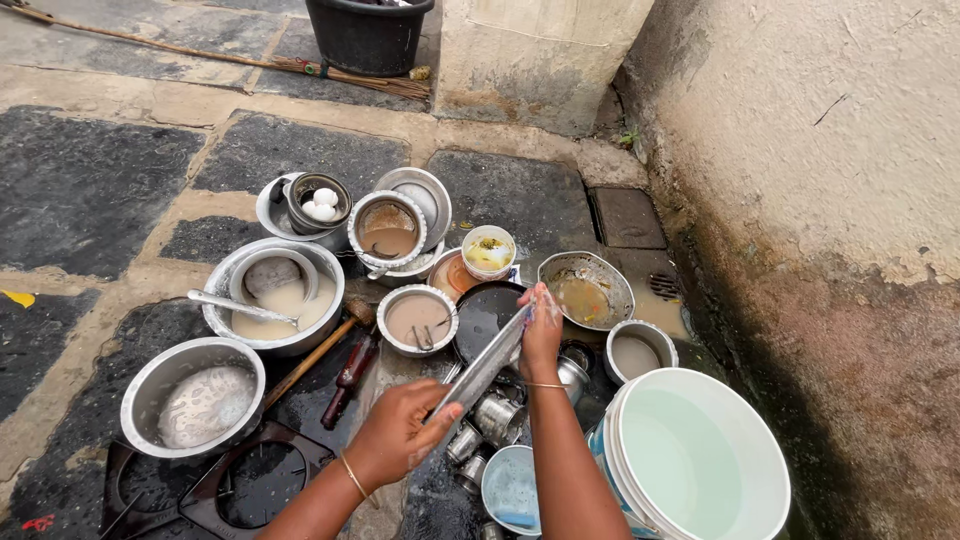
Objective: The person washes a variety of dishes and cooking utensils by hand using a cloth and soapy water, then rinses them with water from a hose and places them into a wire basket.
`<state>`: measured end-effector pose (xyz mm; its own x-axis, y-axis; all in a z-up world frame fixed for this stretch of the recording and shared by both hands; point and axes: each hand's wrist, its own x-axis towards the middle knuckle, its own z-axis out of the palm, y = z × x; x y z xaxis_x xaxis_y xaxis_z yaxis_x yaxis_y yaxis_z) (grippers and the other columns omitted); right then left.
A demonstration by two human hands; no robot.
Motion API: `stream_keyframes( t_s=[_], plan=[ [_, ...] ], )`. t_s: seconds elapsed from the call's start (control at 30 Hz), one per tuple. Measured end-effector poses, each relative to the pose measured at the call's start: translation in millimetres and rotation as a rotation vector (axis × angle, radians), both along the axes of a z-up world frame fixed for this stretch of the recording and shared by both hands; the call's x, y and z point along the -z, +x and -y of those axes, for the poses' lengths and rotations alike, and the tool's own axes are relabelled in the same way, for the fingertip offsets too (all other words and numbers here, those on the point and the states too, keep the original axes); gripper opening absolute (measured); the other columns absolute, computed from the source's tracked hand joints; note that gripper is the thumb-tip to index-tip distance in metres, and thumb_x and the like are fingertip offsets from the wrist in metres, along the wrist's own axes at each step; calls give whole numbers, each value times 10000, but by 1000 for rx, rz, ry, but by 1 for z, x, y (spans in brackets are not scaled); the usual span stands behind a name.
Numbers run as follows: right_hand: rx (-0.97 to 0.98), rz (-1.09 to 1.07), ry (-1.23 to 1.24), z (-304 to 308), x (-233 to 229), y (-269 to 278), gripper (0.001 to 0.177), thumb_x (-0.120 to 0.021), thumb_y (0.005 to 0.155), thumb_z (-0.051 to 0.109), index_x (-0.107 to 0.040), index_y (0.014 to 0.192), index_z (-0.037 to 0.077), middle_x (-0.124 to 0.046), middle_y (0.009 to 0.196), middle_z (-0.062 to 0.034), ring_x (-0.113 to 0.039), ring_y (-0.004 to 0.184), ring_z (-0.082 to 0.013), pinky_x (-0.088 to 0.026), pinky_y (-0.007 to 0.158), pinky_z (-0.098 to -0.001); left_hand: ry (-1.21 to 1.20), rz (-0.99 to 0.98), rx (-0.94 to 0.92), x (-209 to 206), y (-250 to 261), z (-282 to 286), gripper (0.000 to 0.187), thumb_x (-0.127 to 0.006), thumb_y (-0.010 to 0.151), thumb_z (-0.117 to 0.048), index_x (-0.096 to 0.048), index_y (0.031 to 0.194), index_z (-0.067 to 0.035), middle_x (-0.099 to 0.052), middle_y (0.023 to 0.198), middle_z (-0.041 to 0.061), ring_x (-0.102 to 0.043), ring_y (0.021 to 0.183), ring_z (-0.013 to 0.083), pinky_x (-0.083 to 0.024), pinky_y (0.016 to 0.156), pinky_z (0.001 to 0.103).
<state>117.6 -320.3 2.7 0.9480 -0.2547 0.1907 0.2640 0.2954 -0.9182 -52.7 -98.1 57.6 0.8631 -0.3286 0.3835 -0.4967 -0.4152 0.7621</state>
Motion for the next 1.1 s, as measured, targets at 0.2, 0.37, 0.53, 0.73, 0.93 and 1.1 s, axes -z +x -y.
stream_keyframes(
  t_s=[0.2, 0.37, 0.53, 0.73, 0.93, 1.1],
  plan=[
    [-74, 731, -911, -75, -19, -88, 243, -629, 872, 260, -726, 969, 59, -652, 1138, -195, -553, 1179, -344, -385, 1105, -508, -605, -806, 68, 73, 26, -1, 440, -654, 868, -15, -490, 1272, 39, -669, 884, 54, -607, 698, 138, -545, 648, 301],
    [-10, 530, -741, -48, -37, -31, 228, -658, 807, 262, -736, 949, 102, -674, 1118, -164, -560, 1192, -387, -355, 1149, -545, -526, -793, 195, 46, 4, -21, 738, -560, 745, 49, -510, 1472, -72, -609, 870, 17, -491, 664, 86, -472, 612, 263],
    [-81, 503, -817, -59, -24, -42, 289, -672, 771, 297, -716, 967, 89, -656, 1134, -192, -551, 1191, -432, -362, 1121, -535, -620, -1001, 231, 103, 19, -19, 705, -592, 744, 25, -510, 1428, -126, -668, 918, 9, -528, 646, 109, -493, 616, 275],
    [-84, 845, -916, -80, -56, -78, 206, -577, 913, 222, -696, 1018, 91, -732, 1226, -118, -586, 1318, -401, -302, 1259, -552, -767, -648, 209, 134, 22, -29, 490, -657, 910, -52, -513, 1374, 13, -661, 971, 116, -625, 844, 159, -529, 789, 316],
    [79, -292, -53, -66, -6, -35, 393, -414, 1057, 184, -591, 1377, 39, -653, 1359, -111, -598, 1197, -266, -456, 1012, -366, -1119, -906, -71, 19, 12, -33, 416, -625, 961, -236, -582, 1322, -35, -688, 1212, 101, -658, 1107, 198, -522, 938, 409],
    [26, 134, -492, -155, -17, -120, 507, -442, 994, 58, -535, 1492, 50, -434, 1600, -203, -336, 1520, -350, -252, 1212, -403, -1272, -603, -167, 10, 41, -59, 367, -617, 985, -258, -591, 1294, -61, -662, 1199, 56, -650, 1089, 193, -543, 950, 408]
  ],
)
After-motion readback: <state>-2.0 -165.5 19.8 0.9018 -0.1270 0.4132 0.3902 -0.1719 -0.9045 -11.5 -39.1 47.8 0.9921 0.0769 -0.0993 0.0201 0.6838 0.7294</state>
